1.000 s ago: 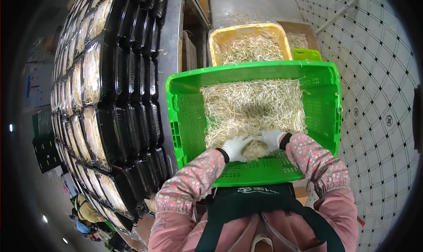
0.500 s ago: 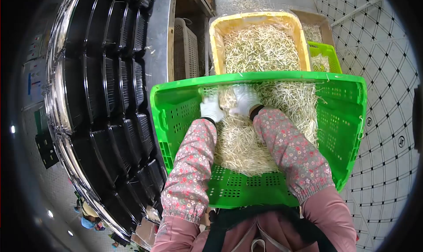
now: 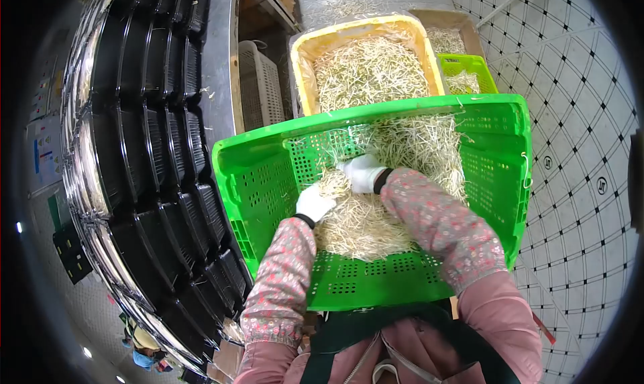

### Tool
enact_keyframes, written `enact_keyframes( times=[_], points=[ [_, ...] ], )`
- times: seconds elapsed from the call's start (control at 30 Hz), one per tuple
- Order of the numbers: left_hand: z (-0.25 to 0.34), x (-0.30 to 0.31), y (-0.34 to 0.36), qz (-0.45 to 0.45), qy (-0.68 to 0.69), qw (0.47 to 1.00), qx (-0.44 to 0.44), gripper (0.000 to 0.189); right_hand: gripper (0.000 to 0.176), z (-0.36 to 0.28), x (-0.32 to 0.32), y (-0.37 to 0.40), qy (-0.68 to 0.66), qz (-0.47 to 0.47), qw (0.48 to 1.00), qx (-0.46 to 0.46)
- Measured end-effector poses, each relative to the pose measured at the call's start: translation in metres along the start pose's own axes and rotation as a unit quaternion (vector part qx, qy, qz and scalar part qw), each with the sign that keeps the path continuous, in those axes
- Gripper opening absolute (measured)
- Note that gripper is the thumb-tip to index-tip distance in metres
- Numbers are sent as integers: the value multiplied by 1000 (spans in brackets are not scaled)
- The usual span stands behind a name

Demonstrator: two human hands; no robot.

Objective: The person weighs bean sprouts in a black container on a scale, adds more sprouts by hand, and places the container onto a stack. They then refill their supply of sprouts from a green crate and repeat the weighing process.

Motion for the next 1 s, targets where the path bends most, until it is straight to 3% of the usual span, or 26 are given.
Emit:
enact_keyframes(
  times=[0.1, 0.2, 0.23, 0.3, 0.37, 0.43, 0.47, 0.5, 0.53, 0.57, 0.63, 0.7, 0.73, 0.77, 0.8, 0.83, 0.87, 0.9, 0.97, 1.0],
  points=[
    [63, 27, 25, -4, 114, 989, -90, 48, 38, -14, 54, 53, -34, 31, 998, 42],
    [135, 33, 16, 34, -26, 996, -77, 56, 38, 11, 89, 91, -31, 54, 998, -2],
    [149, 28, 4, 79, -67, 988, -117, 58, 39, 27, 88, 95, -39, 71, 996, -33],
    [164, 9, -17, 169, -146, 955, -198, 61, 50, 56, 79, 102, 88, 185, 977, -60],
    [146, -35, -36, 132, -277, 936, -175, 65, 68, 68, 47, 115, 73, 84, 989, -96],
    [117, -81, -16, 31, -288, 933, -213, 68, 77, 57, -3, 147, 49, -62, 989, -126],
    [123, -87, 14, 20, -310, 922, -233, 68, 79, 50, -32, 166, 56, -32, 993, -99],
    [119, -94, 40, -69, -347, 913, -203, 60, 81, 42, -55, 184, 63, -3, 996, -69],
    [110, -100, 64, -126, -257, 935, -211, 55, 78, 29, -66, 201, 34, -75, 995, -57],
    [104, -99, 87, -161, -257, 926, -224, 53, 76, 20, -71, 215, 5, -146, 988, -44],
    [107, -81, 108, -231, -225, 904, -280, 52, 69, 22, -79, 230, -62, -197, 978, 38],
    [121, -48, 99, -356, -109, 914, -161, 46, 54, 42, -56, 224, -261, -184, 945, 77],
    [125, -36, 80, -330, -125, 926, -135, 45, 49, 55, -37, 211, -212, -94, 970, 66],
    [129, -27, 58, -305, -140, 936, -109, 44, 46, 61, -8, 193, -186, -88, 979, -2],
    [137, -18, 34, -235, -112, 961, -93, 48, 43, 74, 11, 175, -182, 27, 983, -13],
    [145, -12, 11, -166, -84, 980, -75, 53, 43, 84, 27, 153, -149, 70, 985, -52],
    [151, -9, -17, -20, -153, 978, -141, 59, 50, 97, 30, 136, -156, 155, 972, -79],
    [146, -18, -33, 125, -217, 947, -203, 65, 63, 97, 26, 120, -24, 226, 966, -124],
    [124, -60, -39, 196, -326, 909, -171, 71, 72, 92, -20, 101, -25, 218, 969, -114],
    [115, -83, -25, 14, -262, 961, -88, 67, 73, 68, -31, 117, -12, 104, 986, -128]
  ],
)
Point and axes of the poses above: each hand's wrist, its own y-axis away from the middle knuckle, its own x-axis out of the back of the hand, z = x × y, the point moved 5 cm from there along -y, towards the middle knuckle, and after that the axes turned 7 degrees about -z, right-handed, at the moved point
